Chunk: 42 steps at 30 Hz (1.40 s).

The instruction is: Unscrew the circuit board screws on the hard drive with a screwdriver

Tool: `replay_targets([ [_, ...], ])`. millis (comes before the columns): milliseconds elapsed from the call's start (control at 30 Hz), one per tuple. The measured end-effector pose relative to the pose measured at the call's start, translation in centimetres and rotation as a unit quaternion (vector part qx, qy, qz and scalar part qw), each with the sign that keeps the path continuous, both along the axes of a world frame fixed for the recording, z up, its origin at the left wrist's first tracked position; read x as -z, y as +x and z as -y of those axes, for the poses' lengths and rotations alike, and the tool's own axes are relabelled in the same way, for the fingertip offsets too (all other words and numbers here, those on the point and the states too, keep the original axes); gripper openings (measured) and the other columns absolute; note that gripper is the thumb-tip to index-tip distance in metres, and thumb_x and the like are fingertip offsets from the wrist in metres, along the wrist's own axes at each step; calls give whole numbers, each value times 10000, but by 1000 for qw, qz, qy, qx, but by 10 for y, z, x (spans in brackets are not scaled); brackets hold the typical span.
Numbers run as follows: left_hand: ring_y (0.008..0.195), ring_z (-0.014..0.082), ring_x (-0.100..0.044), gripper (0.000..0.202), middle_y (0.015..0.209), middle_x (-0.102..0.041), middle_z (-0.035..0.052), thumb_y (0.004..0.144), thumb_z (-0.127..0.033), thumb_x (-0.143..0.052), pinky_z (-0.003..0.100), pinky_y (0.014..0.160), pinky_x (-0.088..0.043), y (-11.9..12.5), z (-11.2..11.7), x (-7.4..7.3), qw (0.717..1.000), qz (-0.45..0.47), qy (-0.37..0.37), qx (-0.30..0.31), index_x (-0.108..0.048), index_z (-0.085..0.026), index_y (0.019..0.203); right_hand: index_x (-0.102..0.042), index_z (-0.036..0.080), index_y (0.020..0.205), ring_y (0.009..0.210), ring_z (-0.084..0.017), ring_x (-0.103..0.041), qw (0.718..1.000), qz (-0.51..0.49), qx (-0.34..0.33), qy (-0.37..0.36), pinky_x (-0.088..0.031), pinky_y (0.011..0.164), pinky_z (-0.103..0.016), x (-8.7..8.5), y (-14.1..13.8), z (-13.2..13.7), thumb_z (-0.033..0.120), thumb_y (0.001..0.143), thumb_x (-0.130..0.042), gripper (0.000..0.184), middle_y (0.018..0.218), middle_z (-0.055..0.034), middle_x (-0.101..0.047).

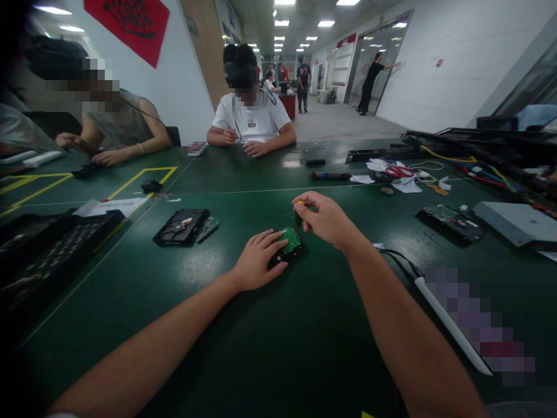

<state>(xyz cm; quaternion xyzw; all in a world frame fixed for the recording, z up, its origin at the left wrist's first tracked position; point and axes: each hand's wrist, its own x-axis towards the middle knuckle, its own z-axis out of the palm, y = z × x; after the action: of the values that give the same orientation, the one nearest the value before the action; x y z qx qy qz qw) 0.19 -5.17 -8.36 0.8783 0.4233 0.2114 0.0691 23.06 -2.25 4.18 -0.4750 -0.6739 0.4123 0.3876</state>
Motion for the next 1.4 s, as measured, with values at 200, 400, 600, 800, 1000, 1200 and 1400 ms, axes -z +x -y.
replay_targets([
  [200,1542,378,-370,620,1624,-497,94,954,-526,-654,598,1238,-325,0,0,0,1000,-5,1,-5,-559,-266,1509,-718,184,1117,677,-147,-687,998,-42,-35,-29,-547,601,-266,0,0,-2,394,989,-642,257,879,-48,-708],
  [400,1538,378,-372,636,1620,-499,101,952,-528,-658,595,1242,-320,0,0,1,1000,-2,4,-3,-555,-254,1516,-676,186,1082,596,-115,-642,1000,-10,-18,-3,-463,465,-231,0,0,0,406,956,-703,255,966,-63,-740],
  [600,1533,381,-381,633,1620,-497,99,952,-535,-654,602,1238,-324,0,0,2,1000,-2,3,-1,-554,-266,1517,-654,191,1015,602,-115,-630,1000,5,-14,5,-458,458,-221,2,1,-1,437,948,-722,263,906,-46,-721],
  [800,1538,388,-373,637,1620,-497,105,950,-533,-656,611,1236,-324,0,0,1,1000,2,-1,0,-552,-263,1517,-626,193,1016,594,-126,-646,1000,-8,-5,-8,-471,468,-235,2,-1,0,428,948,-724,263,886,-38,-703],
  [1000,1544,385,-366,639,1622,-494,104,948,-520,-665,611,1243,-315,0,0,1,1000,7,0,2,-542,-271,1523,-675,180,1057,694,-134,-687,998,-47,-22,-25,-548,613,-261,3,0,-3,388,980,-662,222,1001,-71,-728],
  [1200,1542,386,-368,637,1627,-489,104,953,-533,-656,612,1240,-317,0,0,0,1000,2,-7,0,-544,-269,1522,-722,186,1046,616,-127,-611,1000,-11,-19,-17,-475,561,-248,1,2,-2,465,979,-662,293,738,-13,-667],
  [1400,1548,384,-358,635,1632,-482,97,954,-530,-656,617,1241,-313,0,0,-1,1000,4,-11,-3,-540,-282,1527,-645,197,974,612,-127,-611,1000,-17,20,-2,-472,518,-248,1,0,-1,513,903,-767,346,787,-16,-680],
])
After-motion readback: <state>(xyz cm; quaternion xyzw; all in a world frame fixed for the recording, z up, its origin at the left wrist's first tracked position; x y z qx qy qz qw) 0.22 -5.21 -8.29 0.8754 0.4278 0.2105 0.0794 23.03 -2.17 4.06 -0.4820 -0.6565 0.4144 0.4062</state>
